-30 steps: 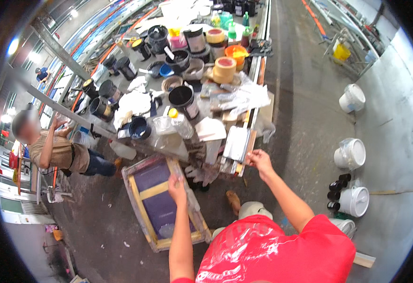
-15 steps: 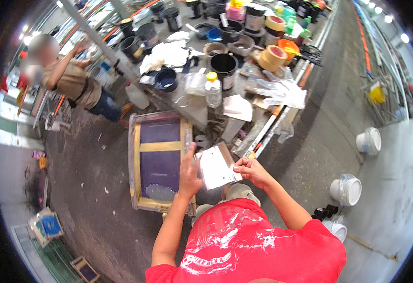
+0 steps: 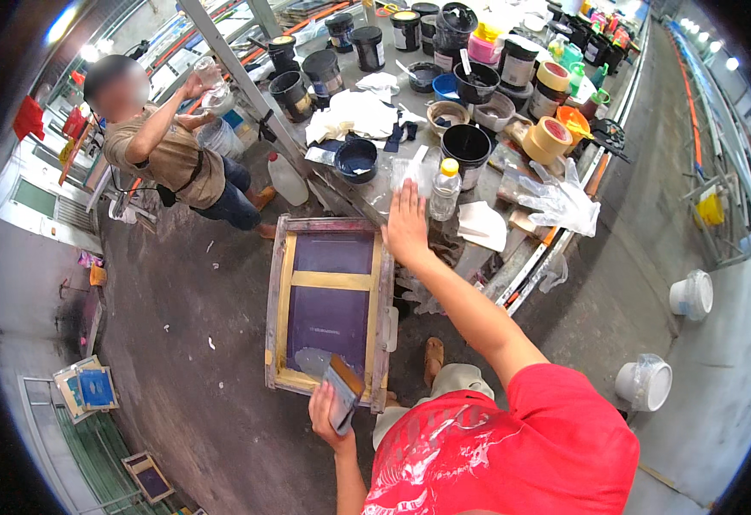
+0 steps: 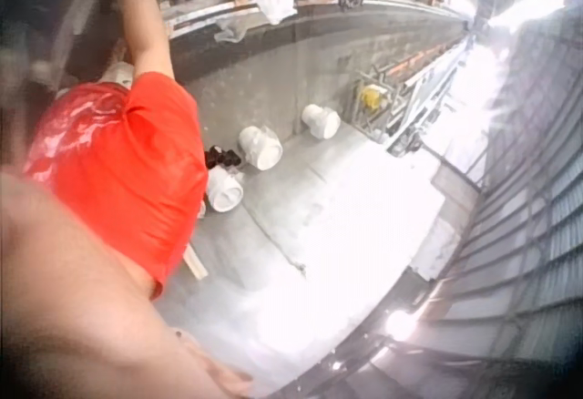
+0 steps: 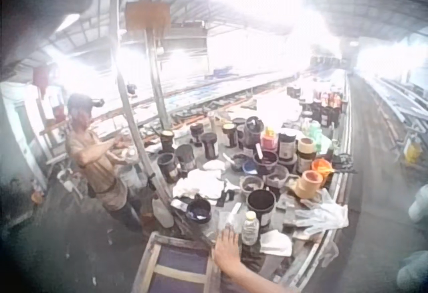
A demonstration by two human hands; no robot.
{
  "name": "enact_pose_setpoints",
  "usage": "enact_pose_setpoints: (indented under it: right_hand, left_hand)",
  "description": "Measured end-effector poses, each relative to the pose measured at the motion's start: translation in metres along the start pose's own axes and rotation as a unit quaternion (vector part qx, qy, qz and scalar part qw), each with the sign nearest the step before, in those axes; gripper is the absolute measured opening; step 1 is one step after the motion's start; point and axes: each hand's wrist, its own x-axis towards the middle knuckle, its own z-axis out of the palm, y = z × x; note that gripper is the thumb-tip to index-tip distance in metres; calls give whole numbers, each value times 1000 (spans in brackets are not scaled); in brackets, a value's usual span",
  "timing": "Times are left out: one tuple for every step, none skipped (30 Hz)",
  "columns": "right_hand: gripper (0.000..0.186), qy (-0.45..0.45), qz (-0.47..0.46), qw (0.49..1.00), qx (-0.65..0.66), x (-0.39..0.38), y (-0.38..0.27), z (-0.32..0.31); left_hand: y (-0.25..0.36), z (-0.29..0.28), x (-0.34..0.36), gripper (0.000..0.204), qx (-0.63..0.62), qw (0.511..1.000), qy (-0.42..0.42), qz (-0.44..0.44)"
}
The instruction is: The person tapes the edges of a purple screen printing frame with masking tape, then mixes a white liquid in a small container and applies it to the screen using a squeegee. The person carries the frame to a conveyor and places it on the line.
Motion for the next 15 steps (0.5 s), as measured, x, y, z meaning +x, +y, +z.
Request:
enact_pose_setpoints:
  right_hand:
    - [86, -4, -7, 1000, 3, -12, -3, 0]
    - [87, -14, -17, 1000, 7, -26, -8, 1]
    - [87, -23, -26, 999, 12, -37, -10, 3]
    - [89, -26, -18, 998, 55, -43, -13, 6]
    - [89, -37, -9, 998, 51, -48, -12, 11]
    - [90, -48, 1, 998, 46, -53, -11, 18]
    - [90, -60, 10, 997, 41, -57, -11, 22]
    - [89, -48, 1, 998, 38, -55, -10, 26]
    - [89, -40, -12, 998, 39, -52, -9, 32]
    - [89, -34, -26, 998, 39, -48, -10, 32]
    - [88, -28, -41, 998, 38, -43, -12, 33]
    - [87, -34, -58, 998, 13, -38, -13, 33]
    - [86, -40, -35, 998, 15, -33, -11, 37]
    - [86, -46, -12, 999, 18, -29, -10, 42]
    - [85, -52, 11, 998, 21, -26, -9, 46]
  left_hand:
    - [4, -4, -8, 30, 3, 1000, -1, -27]
    - [9, -8, -19, 30, 9, 998, -3, -59]
    - [10, -10, -26, 31, 11, 998, -5, -66]
    - [9, -12, -27, 31, 13, 998, -8, -67]
    - [9, -15, -28, 32, 15, 998, -11, -67]
    - [8, -16, -28, 32, 13, 998, -12, -66]
    - [8, -17, -29, 33, 11, 998, -13, -65]
    - [8, -17, -28, 34, 9, 998, -15, -63]
    - [7, -17, -25, 34, 7, 998, -14, -63]
    - [7, -16, -20, 34, 3, 998, -15, -64]
    - [8, -15, -17, 34, 0, 998, -14, -66]
    - [4, -11, -18, 33, -18, 997, 2, -81]
    - [4, -11, -15, 32, -19, 997, -3, -79]
    - [5, -10, -12, 31, -20, 997, -9, -76]
    - [6, -9, -8, 30, -20, 997, -15, -74]
